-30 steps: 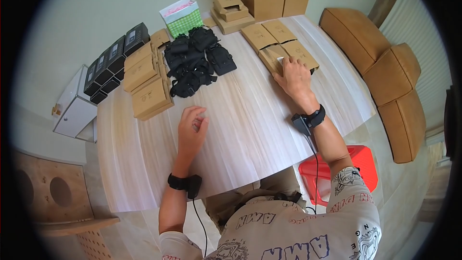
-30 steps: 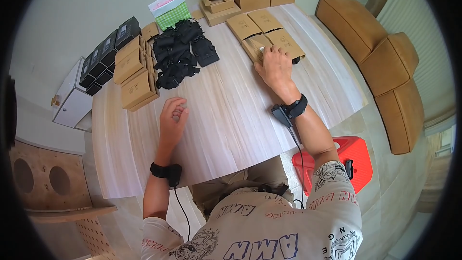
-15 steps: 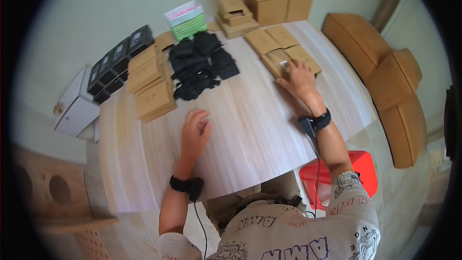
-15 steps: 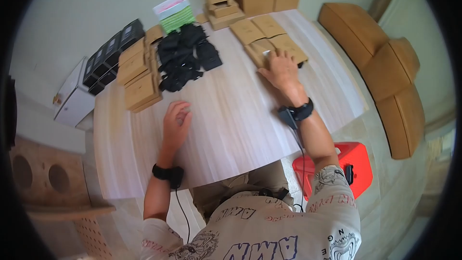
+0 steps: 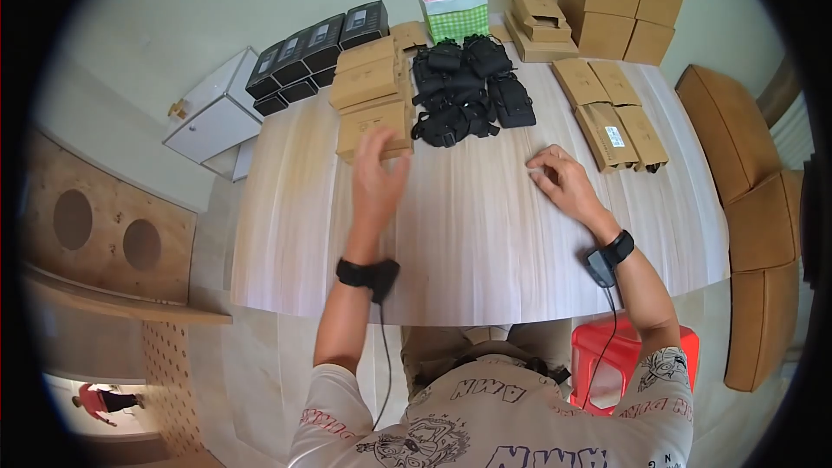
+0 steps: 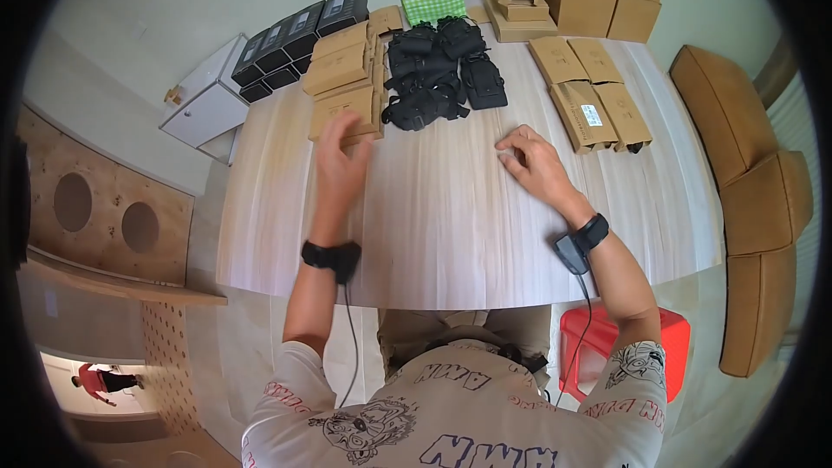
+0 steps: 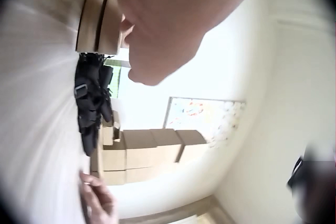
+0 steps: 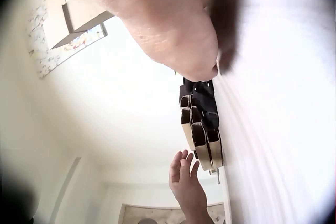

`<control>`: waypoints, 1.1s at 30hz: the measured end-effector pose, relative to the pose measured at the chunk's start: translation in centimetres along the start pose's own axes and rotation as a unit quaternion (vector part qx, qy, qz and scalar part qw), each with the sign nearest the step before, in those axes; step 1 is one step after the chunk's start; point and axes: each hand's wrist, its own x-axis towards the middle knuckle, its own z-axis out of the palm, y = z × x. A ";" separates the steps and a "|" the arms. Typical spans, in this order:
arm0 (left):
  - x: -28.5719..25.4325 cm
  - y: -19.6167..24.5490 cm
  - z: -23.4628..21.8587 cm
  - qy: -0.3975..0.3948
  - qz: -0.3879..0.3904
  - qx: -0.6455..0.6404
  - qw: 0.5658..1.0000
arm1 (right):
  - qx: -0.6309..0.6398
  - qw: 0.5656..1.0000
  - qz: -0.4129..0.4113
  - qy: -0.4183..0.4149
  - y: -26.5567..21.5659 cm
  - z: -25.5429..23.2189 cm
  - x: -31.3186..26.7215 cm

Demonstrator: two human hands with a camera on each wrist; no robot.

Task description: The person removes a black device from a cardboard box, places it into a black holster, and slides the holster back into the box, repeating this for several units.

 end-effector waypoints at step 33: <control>-3.5 0.7 0.1 -0.241 0.045 0.036 0.969 | 0.010 0.999 0.041 0.011 -0.3 0.5 0.6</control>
